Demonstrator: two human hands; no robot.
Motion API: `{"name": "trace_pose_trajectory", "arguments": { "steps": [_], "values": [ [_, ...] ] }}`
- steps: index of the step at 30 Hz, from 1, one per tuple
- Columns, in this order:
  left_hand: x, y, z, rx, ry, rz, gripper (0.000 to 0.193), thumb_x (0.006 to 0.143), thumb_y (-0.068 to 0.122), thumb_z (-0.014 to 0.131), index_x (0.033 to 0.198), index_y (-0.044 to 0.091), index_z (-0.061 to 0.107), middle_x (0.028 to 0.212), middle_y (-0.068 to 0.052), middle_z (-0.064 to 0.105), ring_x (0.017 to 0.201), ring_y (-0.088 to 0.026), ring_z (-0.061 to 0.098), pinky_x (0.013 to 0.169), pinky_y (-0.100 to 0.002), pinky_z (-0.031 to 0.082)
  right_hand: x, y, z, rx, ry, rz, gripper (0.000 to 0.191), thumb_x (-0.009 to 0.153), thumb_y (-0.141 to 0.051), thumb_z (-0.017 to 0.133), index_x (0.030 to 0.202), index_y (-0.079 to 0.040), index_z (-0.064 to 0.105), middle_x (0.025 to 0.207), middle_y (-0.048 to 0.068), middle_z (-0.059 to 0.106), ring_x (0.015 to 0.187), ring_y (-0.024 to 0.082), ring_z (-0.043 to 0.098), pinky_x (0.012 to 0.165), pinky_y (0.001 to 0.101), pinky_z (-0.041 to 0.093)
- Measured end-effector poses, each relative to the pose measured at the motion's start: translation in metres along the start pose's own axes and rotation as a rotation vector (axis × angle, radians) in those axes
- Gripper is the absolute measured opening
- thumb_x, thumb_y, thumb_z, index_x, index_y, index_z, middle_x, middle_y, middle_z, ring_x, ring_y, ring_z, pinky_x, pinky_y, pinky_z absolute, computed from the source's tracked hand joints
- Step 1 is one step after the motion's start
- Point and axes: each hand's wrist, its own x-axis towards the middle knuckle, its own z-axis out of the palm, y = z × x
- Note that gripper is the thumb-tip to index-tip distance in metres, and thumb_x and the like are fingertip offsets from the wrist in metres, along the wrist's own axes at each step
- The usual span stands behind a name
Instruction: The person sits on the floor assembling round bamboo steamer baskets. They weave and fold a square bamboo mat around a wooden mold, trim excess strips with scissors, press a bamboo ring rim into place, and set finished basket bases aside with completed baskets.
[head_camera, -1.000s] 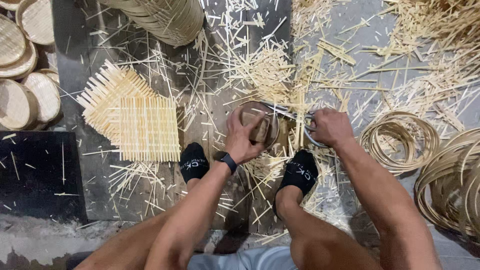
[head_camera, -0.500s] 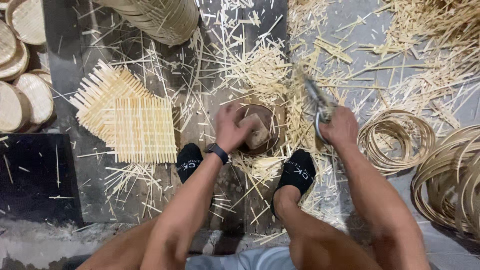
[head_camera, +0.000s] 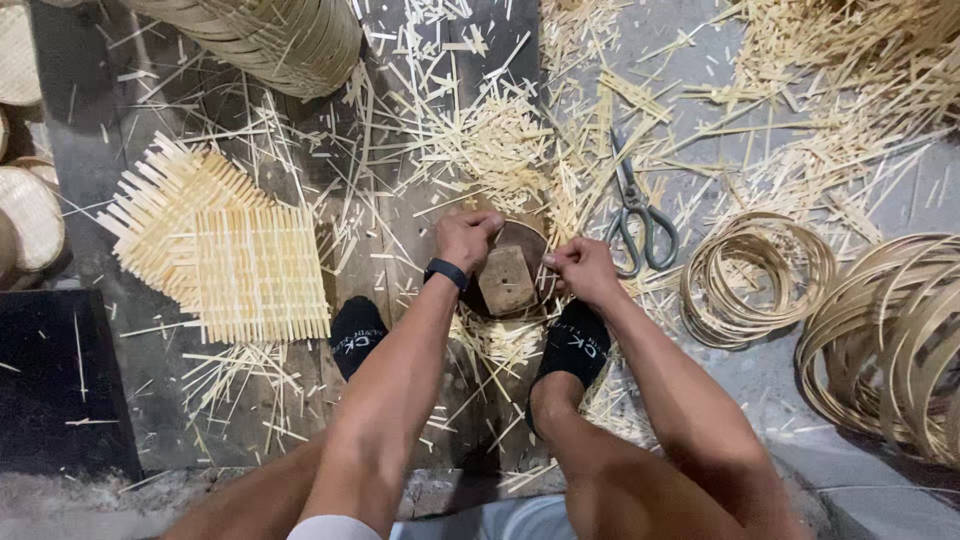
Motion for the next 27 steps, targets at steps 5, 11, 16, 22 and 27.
{"name": "trace_pose_trajectory", "arguments": {
  "steps": [5,11,16,22,27],
  "values": [
    [-0.001,-0.005,-0.002,0.054,0.062,0.192,0.021,0.083,0.033,0.081,0.095,0.016,0.085,0.092,-0.013,0.074,0.088,-0.03,0.07,0.081,-0.038,0.054,-0.004,0.001,-0.002,0.113,0.013,-0.018,0.021,0.088,-0.015,0.081,0.091,0.004,0.071,0.078,0.01,0.07,0.058,0.015,0.064,0.05,0.0306,0.055],
    [-0.031,-0.055,-0.029,0.076,0.2,0.173,0.021,0.094,0.026,0.074,0.101,0.008,0.083,0.097,-0.014,0.079,0.088,-0.025,0.074,0.078,-0.037,0.057,-0.027,0.019,-0.004,0.211,-0.174,0.074,0.017,0.086,-0.014,0.078,0.094,-0.001,0.07,0.083,0.011,0.073,0.065,0.015,0.07,0.058,0.0288,0.061],
    [-0.034,-0.069,-0.042,-0.022,-0.077,-0.222,0.033,0.074,0.028,0.089,0.098,0.005,0.083,0.085,-0.011,0.081,0.072,-0.017,0.073,0.069,-0.033,0.057,-0.019,0.036,0.002,0.273,-0.09,0.067,0.017,0.089,-0.014,0.078,0.09,0.002,0.072,0.081,0.007,0.069,0.065,0.014,0.066,0.058,0.0285,0.06],
    [-0.032,-0.054,-0.045,0.013,-0.025,-0.309,0.032,0.076,0.026,0.089,0.1,0.006,0.083,0.087,-0.01,0.08,0.072,-0.017,0.073,0.072,-0.032,0.058,-0.024,0.033,0.001,0.412,-0.11,0.029,0.018,0.095,-0.015,0.075,0.093,0.003,0.071,0.077,0.009,0.068,0.059,0.015,0.061,0.054,0.0288,0.053],
    [-0.075,-0.068,-0.033,-1.037,-0.275,-0.615,0.028,0.092,0.018,0.069,0.113,-0.001,0.068,0.101,-0.011,0.077,0.079,-0.02,0.077,0.073,-0.036,0.064,-0.041,0.032,0.007,0.569,-0.194,0.134,0.023,0.096,-0.012,0.071,0.089,0.008,0.062,0.078,0.011,0.071,0.07,0.021,0.074,0.065,0.034,0.068]
  ]
}}
